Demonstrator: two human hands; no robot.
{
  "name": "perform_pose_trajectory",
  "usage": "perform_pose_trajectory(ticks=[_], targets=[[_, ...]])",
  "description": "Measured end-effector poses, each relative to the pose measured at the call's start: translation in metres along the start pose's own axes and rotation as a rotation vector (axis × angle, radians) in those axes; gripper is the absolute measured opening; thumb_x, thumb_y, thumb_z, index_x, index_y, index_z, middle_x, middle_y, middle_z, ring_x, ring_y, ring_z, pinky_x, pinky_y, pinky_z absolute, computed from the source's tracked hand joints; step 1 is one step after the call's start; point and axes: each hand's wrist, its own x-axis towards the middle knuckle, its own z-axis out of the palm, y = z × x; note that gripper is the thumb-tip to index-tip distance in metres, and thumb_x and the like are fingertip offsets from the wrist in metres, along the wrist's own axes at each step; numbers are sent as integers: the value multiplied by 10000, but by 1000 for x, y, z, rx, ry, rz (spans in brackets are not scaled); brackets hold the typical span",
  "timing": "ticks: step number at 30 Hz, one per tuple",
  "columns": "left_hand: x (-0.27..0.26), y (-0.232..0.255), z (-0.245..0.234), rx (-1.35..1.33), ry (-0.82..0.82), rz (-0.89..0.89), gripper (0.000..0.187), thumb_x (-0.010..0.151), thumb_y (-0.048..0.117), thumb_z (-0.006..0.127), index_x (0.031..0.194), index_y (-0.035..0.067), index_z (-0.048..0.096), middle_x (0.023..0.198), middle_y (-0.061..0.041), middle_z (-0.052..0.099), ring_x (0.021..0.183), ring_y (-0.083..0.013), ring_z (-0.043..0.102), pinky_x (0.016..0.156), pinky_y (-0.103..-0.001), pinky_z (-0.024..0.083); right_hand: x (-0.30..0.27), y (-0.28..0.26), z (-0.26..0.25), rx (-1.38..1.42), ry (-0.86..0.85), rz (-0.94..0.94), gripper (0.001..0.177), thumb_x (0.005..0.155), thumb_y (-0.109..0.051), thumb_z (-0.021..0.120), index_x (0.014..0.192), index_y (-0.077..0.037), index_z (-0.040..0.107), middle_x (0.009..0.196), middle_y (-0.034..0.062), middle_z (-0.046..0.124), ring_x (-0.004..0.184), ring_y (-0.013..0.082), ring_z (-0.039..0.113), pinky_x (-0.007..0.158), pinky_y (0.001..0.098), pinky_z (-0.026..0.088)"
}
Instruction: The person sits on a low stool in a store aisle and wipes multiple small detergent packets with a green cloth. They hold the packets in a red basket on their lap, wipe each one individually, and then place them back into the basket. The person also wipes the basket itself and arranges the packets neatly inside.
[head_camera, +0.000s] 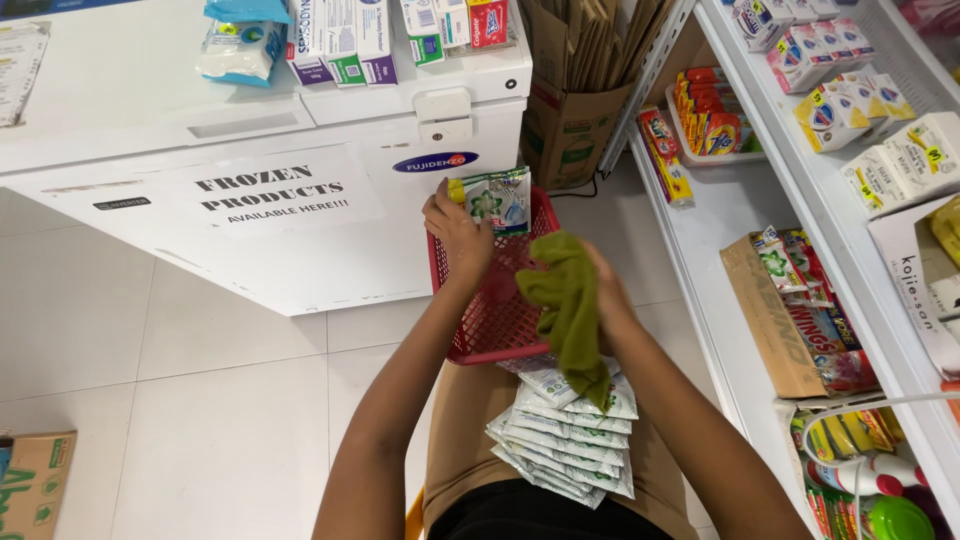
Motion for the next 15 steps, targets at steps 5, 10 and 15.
perform_pose_trajectory(ticks=[5,10,15], targets=[[-33,-6,-17,12,-310,152,505,832,235,809,1239,118,534,1193,-163,413,1174,-448,442,1067,-508,325,-2,0,-41,56,-17,104,450,928,-273,726,1276,-6,623,1251,241,630,1220,396,557,1084,541,402],[-72,32,-68,71,-890,519,278,907,355,704,1102,182,607,1146,-134,626,1216,-337,586,1099,-482,331,-11,-3,-75,103,-30,202,355,941,-264,703,1175,1,677,1169,223,679,1138,363,610,1034,513,444],[-92,22,-64,-103,-1025,355,387,1043,490,530,1253,177,617,1189,-199,626,1222,-417,594,1052,-495,461,-45,-7,-110,161,-55,288,285,958,-252,673,1041,10,750,1058,197,744,1028,317,679,967,477,500]])
